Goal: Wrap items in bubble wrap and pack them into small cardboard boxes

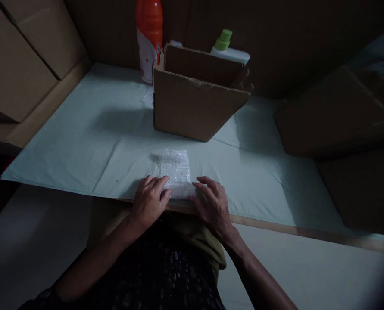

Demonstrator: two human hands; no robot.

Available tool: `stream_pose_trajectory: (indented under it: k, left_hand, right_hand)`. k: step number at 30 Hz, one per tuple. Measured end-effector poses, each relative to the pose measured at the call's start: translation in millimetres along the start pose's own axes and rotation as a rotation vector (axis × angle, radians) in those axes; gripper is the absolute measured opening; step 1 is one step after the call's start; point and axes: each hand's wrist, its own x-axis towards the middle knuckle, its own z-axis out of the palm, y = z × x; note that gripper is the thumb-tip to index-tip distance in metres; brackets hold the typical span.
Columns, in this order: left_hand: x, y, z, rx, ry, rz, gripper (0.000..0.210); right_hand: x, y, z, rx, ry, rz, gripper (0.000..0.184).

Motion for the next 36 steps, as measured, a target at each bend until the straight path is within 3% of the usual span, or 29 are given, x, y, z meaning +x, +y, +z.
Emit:
stream_pose_trajectory:
  k: [4,9,15,18,22,27,29,32,34,36]
  left_hand:
    - [-0.3,1.2,-4.2,-0.038,0.066,0.011,0.027]
    - [-9.4,3.5,-15.1,-0.138,0.024,0.13,0.028]
    - [-0.9,-2.6,-6.9,-0.02,-0.023,0.053,0.023]
    - [3.1,-3.2,-5.6,-0.016,0.032,-0.002,0.022]
    - [-8.3,3.1,-20.4,-0.317,0.191,-0.221,0.025]
    - [-26.2,15.7,-34.6,-1.055,-0.07,-0.707,0.042]
    - [-23.7,20.5,-31.8,-1.336,-0.138,-0.743,0.048]
    - [-13.1,27.4,-23.9,-1.585,-0.146,-0.751,0.037]
    - [-7.9,31.5,-19.1,-1.64,-0.096,-0.803,0.03]
    - [-6.8,34.6,-15.7,-1.629,-0.055,-0.851,0.031]
  right_hand:
    - [2.1,-0.4,1.6,-0.034,-0.135,-0.106,0.027]
    - [6.2,-3.1,1.7,0.051,-0.136,-0.136,0.019]
    - [1.0,-11.9,-5.6,-0.046,-0.082,-0.115,0.028]
    - [4.1,-12.3,2.3,-0.091,-0.124,-0.173,0.027]
    - [12.7,-5.0,16.7,0.021,-0.048,-0.041,0.017]
    - [15.9,-11.8,13.0,0.217,0.063,0.122,0.02]
    - [14.5,-21.7,6.2,0.283,0.009,0.119,0.02]
    - [11.0,-32.9,-2.1,0.342,-0.086,0.107,0.018]
    - [8.2,-32.5,-4.3,0.334,-0.021,0.146,0.018]
    - [5.5,-26.2,-4.3,0.372,0.065,0.234,0.038]
